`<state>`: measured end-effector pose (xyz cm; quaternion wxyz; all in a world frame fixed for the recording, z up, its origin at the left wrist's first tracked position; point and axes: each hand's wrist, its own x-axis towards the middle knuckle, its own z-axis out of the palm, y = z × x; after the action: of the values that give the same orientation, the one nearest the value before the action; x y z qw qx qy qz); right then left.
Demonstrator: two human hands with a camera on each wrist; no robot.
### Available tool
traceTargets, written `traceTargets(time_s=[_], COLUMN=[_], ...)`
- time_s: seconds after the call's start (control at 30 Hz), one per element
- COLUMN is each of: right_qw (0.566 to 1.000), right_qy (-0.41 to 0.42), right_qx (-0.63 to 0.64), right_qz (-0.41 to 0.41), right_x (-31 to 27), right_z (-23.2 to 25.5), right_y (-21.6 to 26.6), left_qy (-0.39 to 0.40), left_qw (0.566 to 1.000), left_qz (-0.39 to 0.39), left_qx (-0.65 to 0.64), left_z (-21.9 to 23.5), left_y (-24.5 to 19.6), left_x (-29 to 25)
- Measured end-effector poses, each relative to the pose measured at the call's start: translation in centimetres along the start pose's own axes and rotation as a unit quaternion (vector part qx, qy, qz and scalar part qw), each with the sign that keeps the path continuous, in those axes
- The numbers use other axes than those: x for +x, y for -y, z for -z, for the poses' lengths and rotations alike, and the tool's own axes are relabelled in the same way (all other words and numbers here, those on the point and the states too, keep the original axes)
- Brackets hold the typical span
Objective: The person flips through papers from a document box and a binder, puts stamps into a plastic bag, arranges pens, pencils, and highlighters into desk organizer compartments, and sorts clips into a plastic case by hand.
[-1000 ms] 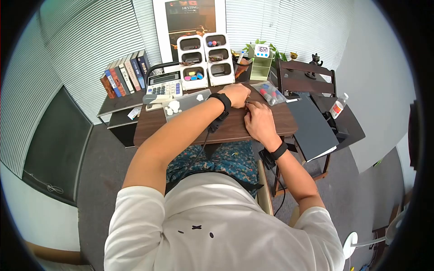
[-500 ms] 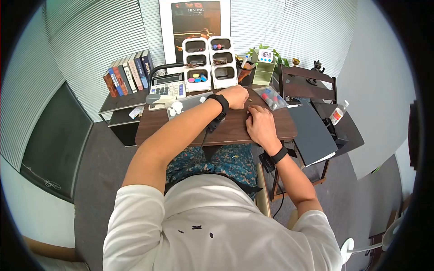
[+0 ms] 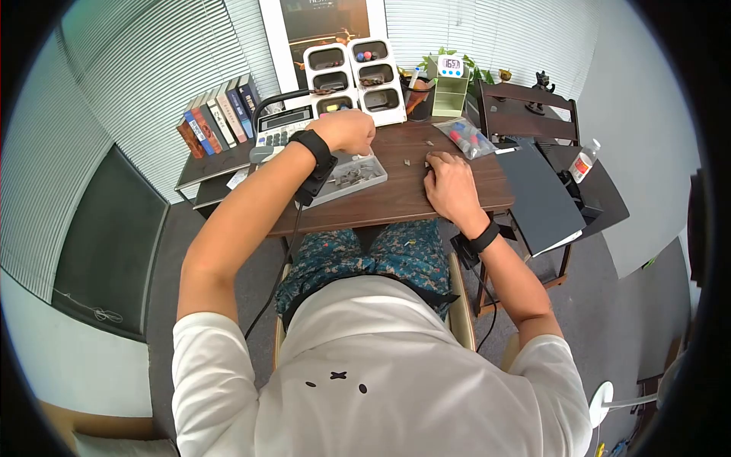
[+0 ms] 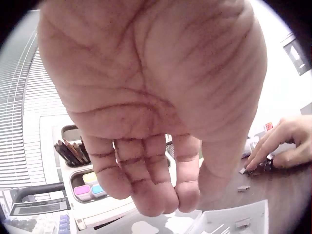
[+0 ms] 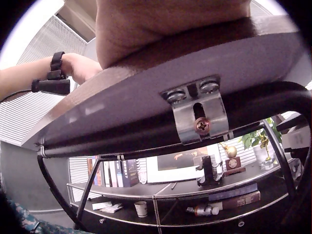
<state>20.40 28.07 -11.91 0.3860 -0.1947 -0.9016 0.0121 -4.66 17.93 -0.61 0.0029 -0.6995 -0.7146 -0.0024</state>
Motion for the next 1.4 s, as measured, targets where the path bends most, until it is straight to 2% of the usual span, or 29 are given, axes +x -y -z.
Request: traceTargets(time_s=[0.03, 0.07, 0.13, 0.3, 0.4, 0.5, 0.6, 0.73, 0.97, 1.03, 1.13, 1.17, 1.23, 1.3, 1.37, 1.4], right_qw=[1.000, 1.000, 1.000, 1.000, 1.000, 1.000, 1.000, 1.000, 1.000, 1.000, 1.000, 1.000, 1.000, 1.000, 1.000, 1.000], right_qy=[0.000, 0.000, 0.003, 0.000, 0.014, 0.002, -0.023, -0.001, -0.008, -0.007, -0.013, -0.003, 0.008, 0.010, 0.005, 0.002], right_qx=[0.002, 0.005, 0.006, 0.005, 0.006, 0.013, 0.013, 0.008, 0.009, 0.012, 0.019, 0.015, 0.011, 0.003, 0.005, 0.004], right_qz=[0.000, 0.001, -0.001, -0.009, -0.011, -0.006, 0.002, 0.001, 0.005, 0.007, 0.005, 0.001, -0.006, -0.003, 0.005, 0.008], right_x=[0.0, 0.1, -0.1, -0.1, 0.0, 0.0, -0.1, -0.1, -0.1, 0.1, 0.1, 0.1, 0.0, 0.1, 0.0, 0.0], right_z=[-0.1, -0.3, -0.2, -0.2, -0.2, 0.0, -0.7, -0.2, -0.1, -0.2, -0.4, 0.1, 0.4, 0.5, 0.1, -0.1], right_y=[-0.1, -0.2, -0.3, -0.2, -0.3, -0.1, -0.5, -0.2, 0.0, -0.2, -0.2, 0.1, 0.2, 0.4, 0.0, -0.1], left_qy=[-0.031, -0.030, -0.067, -0.022, -0.026, -0.058, -0.057, -0.006, 0.033, 0.020, -0.008, -0.018, 0.010, 0.073, 0.046, -0.005], left_qw=[0.999, 0.999, 0.994, 0.996, 0.996, 0.997, 0.995, 0.997, 0.997, 0.996, 0.989, 0.992, 0.995, 0.995, 0.996, 0.996], left_qz=[-0.029, -0.029, -0.063, -0.055, -0.068, -0.037, -0.039, -0.052, -0.059, -0.071, -0.096, -0.082, -0.075, -0.009, -0.019, -0.054], left_qx=[0.017, 0.018, -0.058, -0.065, -0.049, -0.029, -0.076, -0.054, -0.047, -0.041, -0.110, -0.095, -0.066, -0.072, -0.076, -0.069], left_z=[-0.3, -0.7, -1.5, -3.9, -5.8, -6.4, -5.4, -3.9, -3.5, -3.7, -2.5, -1.5, -1.1, 0.0, -0.2, -0.8], left_y=[0.1, 0.0, -1.1, -5.0, -5.1, -5.1, -5.4, -5.5, -6.2, -5.5, -4.1, -3.7, -1.2, -0.3, 0.2, 0.0], left_x=[0.1, 0.6, 2.3, 5.6, 7.6, 8.2, 7.1, 5.0, 5.1, 5.2, 3.9, 3.0, 2.5, 0.7, 0.2, 0.8])
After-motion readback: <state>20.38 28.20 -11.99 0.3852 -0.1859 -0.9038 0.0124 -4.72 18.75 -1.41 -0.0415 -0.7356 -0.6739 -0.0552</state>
